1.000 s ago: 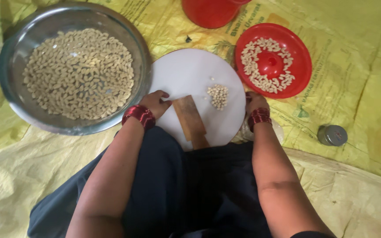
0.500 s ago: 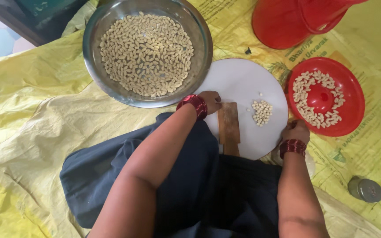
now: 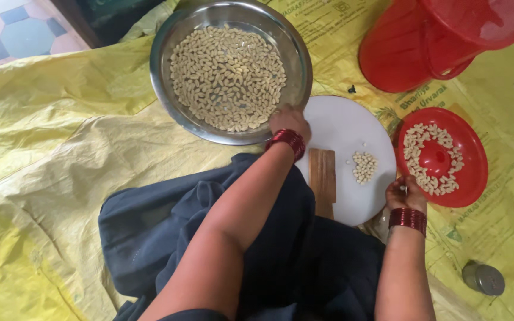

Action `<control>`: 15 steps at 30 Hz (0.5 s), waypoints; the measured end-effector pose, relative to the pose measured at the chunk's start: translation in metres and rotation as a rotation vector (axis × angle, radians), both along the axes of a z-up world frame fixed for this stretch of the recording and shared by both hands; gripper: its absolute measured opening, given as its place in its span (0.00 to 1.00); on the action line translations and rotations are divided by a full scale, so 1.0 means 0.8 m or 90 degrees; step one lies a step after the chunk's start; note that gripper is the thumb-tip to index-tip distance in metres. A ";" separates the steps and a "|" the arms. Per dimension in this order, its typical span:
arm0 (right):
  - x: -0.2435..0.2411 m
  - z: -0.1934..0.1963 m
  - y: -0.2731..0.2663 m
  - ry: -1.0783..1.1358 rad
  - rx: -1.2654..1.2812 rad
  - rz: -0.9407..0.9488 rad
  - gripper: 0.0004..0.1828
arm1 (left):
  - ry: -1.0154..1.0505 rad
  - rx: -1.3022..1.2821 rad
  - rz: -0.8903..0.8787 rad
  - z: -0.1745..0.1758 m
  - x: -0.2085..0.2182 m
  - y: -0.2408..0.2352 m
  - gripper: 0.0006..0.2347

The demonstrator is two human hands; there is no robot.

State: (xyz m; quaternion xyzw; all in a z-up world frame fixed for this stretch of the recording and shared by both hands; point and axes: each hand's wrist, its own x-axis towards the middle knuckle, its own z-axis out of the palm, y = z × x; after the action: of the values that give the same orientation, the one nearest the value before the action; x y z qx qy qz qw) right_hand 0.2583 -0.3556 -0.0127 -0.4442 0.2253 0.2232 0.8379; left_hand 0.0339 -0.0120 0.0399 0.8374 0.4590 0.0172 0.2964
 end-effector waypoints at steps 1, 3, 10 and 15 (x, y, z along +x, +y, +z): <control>0.000 0.002 0.002 -0.025 0.046 0.018 0.03 | 0.019 -0.021 0.020 0.007 -0.009 0.003 0.17; -0.006 0.001 0.015 -0.075 0.140 0.054 0.07 | 0.057 -0.061 0.060 0.021 -0.023 0.009 0.20; -0.064 -0.041 0.043 0.017 0.041 0.057 0.07 | 0.092 -0.221 0.002 0.038 -0.033 0.012 0.32; -0.056 -0.032 0.031 -0.047 0.071 0.056 0.14 | 0.064 -0.217 -0.066 0.022 -0.038 0.020 0.33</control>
State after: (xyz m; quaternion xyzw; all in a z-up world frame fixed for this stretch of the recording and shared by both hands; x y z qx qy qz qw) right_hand 0.2139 -0.3311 -0.0384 -0.4145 0.1616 0.2551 0.8585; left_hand 0.0038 0.0040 0.0578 0.7976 0.4254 -0.1178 0.4111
